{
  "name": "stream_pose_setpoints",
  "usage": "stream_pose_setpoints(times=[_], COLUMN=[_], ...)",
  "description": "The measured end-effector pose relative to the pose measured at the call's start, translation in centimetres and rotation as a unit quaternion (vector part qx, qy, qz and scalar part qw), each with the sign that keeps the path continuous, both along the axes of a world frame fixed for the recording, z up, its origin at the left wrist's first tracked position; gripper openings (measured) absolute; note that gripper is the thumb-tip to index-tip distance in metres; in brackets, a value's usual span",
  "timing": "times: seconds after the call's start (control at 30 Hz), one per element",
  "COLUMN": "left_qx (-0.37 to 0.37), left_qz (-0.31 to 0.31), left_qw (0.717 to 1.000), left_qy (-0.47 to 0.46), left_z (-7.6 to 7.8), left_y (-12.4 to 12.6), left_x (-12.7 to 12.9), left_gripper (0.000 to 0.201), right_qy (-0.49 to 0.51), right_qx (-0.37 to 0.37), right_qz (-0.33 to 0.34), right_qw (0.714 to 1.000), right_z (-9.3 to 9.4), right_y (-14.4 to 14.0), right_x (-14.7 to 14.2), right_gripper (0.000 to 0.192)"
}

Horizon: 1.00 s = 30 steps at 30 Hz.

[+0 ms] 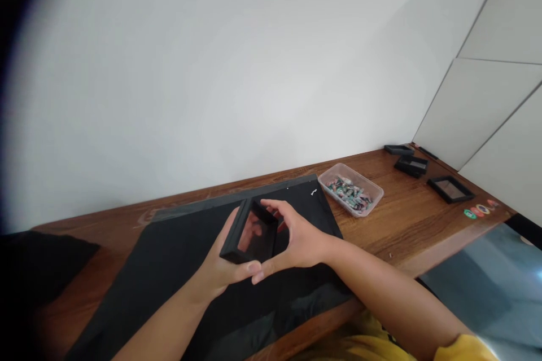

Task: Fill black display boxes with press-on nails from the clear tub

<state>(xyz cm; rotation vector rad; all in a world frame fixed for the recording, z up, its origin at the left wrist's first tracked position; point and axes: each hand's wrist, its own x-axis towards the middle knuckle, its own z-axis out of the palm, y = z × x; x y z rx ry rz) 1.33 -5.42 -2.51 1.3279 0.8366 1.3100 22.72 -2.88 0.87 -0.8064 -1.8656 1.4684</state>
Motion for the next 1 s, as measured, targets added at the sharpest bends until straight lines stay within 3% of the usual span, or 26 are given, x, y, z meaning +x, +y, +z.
stream_pose_setpoints(times=[0.3, 0.57, 0.7, 0.77, 0.9, 1.0], left_qx=[0.017, 0.041, 0.096, 0.114, 0.161, 0.224], left_qz=[0.025, 0.100, 0.145, 0.167, 0.199, 0.222], left_qw=[1.000, 0.994, 0.982, 0.974, 0.949, 0.923], left_qy=[0.001, 0.034, 0.074, 0.100, 0.185, 0.220], left_z=[-0.5, -0.9, -0.8, -0.5, 0.9, 1.7], left_y=[0.2, 0.4, 1.1, 1.6, 2.2, 2.3], left_x=[0.0, 0.4, -0.4, -1.2, -2.9, -3.6], left_gripper=[0.094, 0.100, 0.095, 0.083, 0.034, 0.023], right_qy=[-0.015, -0.082, -0.093, -0.090, -0.098, -0.115], right_qx=[0.016, 0.184, 0.250, 0.278, 0.332, 0.356], right_qz=[-0.013, -0.077, -0.126, -0.160, -0.191, -0.194], right_qw=[1.000, 0.976, 0.956, 0.943, 0.919, 0.907], right_z=[0.0, 0.5, 0.0, -0.3, -0.6, -0.6], right_y=[0.5, 1.0, 1.0, 1.0, 1.4, 1.8], right_x=[0.6, 1.3, 1.1, 1.0, 1.1, 1.2], right_gripper=[0.142, 0.104, 0.095, 0.095, 0.094, 0.089])
